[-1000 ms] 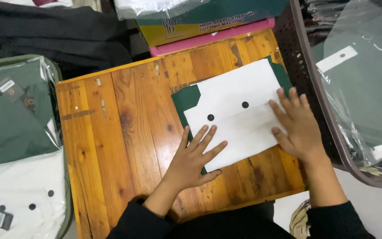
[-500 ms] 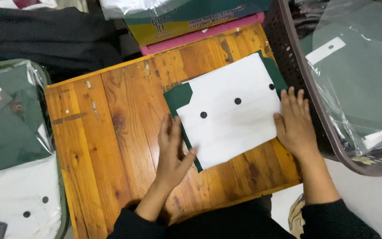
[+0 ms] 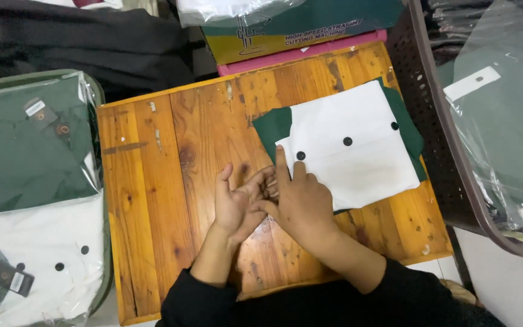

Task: Folding a green shirt and placing it into a clear plastic packaging bag

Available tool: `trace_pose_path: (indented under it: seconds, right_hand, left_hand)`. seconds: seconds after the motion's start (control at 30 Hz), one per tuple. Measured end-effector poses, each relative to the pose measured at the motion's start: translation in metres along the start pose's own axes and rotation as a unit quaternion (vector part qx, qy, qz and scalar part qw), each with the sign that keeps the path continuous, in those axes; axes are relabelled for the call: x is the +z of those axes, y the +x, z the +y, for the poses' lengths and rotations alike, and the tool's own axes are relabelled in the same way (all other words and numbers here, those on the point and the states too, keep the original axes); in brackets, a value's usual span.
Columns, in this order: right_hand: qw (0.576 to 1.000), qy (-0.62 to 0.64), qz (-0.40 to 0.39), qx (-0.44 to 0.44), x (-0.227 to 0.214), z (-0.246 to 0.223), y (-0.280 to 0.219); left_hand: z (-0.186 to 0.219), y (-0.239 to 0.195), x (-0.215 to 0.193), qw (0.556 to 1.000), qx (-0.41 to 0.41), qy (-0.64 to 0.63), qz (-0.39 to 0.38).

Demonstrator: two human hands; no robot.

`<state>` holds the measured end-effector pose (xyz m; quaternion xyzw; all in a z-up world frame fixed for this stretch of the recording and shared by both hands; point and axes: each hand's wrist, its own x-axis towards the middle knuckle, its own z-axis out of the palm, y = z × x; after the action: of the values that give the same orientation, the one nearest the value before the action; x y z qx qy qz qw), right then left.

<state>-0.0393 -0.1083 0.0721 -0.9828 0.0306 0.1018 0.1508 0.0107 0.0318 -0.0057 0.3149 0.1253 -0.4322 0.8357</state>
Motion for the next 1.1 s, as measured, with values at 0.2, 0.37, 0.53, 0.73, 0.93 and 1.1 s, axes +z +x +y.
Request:
trace_pose_path:
  seconds: [0.2,0.37,0.53,0.73,0.93,1.1]
  right_hand:
    - [0.996,0.082,0.005,-0.040,-0.035,-0.001,-0.015]
    - [0.935,0.350,0.020,-0.053,-0.085,0.006,-0.040]
    - [0.600,0.789,0.126,-0.043,-0.079,0.062,-0.045]
    - [0.785,0.562,0.126,0.229,-0.028,0.139,-0.008]
    - [0.952,0.127,0.277,0.029,0.037,0.172,-0.035]
    - [0.982,0.055,0.159,-0.081,0.039,0.140,-0.020]
  left_hand:
    - [-0.004,0.003,-0.029,0.989,0.105,0.008,-0.104]
    - [0.008,0.009,-0.038,0.954,0.238,0.182,-0.027]
    - [0.042,-0.011,-0.053,0.979,0.203,0.002,0.009]
    - [0.084,-0.037,0.003,0.946,0.175,0.222,0.159]
    - [0.056,-0.002,-0.060,0.808,0.273,0.460,0.246]
    - [0.051,0.002,-0.077,0.832,0.312,0.397,0.229]
